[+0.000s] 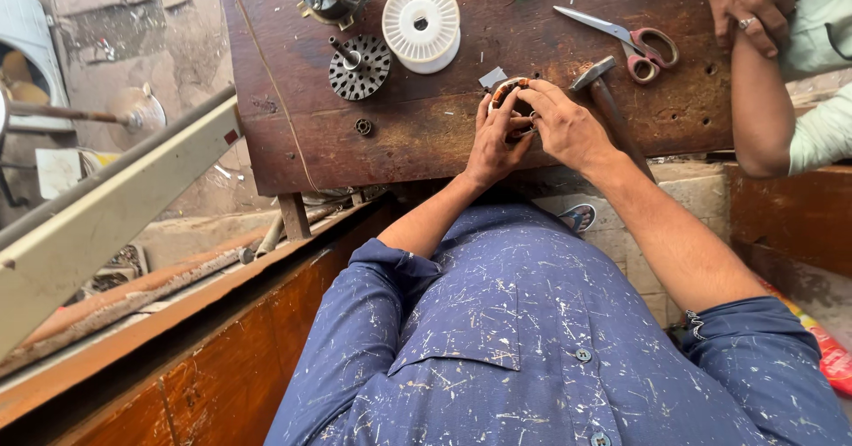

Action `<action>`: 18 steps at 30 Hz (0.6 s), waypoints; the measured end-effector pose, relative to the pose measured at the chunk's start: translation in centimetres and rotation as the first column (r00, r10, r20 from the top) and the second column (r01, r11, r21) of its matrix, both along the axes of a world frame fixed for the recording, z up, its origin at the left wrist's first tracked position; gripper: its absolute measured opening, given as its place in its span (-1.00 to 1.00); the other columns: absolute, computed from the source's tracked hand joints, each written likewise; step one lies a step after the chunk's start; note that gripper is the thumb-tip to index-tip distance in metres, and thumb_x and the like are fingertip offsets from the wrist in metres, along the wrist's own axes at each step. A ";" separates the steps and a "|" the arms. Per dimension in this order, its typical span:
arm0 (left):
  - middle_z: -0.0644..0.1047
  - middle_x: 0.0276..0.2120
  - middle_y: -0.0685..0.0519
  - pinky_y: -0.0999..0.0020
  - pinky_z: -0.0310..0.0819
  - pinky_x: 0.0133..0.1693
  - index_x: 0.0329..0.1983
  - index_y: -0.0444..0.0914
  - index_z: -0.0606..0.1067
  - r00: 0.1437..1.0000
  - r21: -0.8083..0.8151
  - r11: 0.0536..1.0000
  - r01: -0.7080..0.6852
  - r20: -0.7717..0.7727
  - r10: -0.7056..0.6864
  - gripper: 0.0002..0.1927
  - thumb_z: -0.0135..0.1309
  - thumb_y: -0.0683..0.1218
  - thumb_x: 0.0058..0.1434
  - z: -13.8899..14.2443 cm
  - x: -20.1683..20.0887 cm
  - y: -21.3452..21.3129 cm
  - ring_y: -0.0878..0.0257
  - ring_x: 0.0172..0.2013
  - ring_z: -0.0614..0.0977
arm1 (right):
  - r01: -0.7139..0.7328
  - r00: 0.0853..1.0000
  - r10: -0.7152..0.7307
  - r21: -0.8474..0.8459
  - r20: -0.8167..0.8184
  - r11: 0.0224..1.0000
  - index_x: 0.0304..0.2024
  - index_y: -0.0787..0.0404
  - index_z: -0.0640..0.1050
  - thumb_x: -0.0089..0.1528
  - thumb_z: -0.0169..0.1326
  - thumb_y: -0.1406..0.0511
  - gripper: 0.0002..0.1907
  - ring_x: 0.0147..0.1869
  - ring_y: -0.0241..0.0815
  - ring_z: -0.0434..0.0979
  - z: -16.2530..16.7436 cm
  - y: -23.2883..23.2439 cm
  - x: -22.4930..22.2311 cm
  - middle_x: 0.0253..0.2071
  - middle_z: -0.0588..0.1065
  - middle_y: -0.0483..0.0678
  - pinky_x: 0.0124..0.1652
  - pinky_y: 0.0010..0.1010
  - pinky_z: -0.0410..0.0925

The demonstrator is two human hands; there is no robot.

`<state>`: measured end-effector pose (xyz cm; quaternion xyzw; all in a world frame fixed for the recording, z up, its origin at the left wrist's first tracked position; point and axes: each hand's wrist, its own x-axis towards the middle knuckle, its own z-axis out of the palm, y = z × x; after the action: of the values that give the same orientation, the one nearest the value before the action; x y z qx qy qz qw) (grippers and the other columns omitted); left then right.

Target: The person uses a hammer and a thin metal rod to tap and adjust copper windings inside a cylindrical motor stator. They repeatedly reposition the stator and tap different slots to seat the windings. A second person is visible at the table but does not assist with the stator.

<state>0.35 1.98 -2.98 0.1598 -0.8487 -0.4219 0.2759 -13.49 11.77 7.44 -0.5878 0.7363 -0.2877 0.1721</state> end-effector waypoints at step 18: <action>0.65 -0.17 0.13 -0.05 -0.09 0.48 0.52 -0.40 -0.02 1.000 0.028 1.000 -0.001 -0.025 0.002 -0.01 0.29 -0.10 0.16 -0.9 0.5 -0.3 0.20 0.07 0.59 | 0.082 0.995 -0.068 0.202 -0.077 0.976 0.38 0.15 0.28 0.21 0.02 0.52 -0.32 0.05 0.33 0.53 -0.8 -2.4 1.5 0.18 0.36 0.21 -0.03 -0.06 0.45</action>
<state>0.84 1.66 -3.85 0.1590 -0.8390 -0.4357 0.2846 -12.02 9.35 6.63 -0.5484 0.7892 -0.1959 0.1949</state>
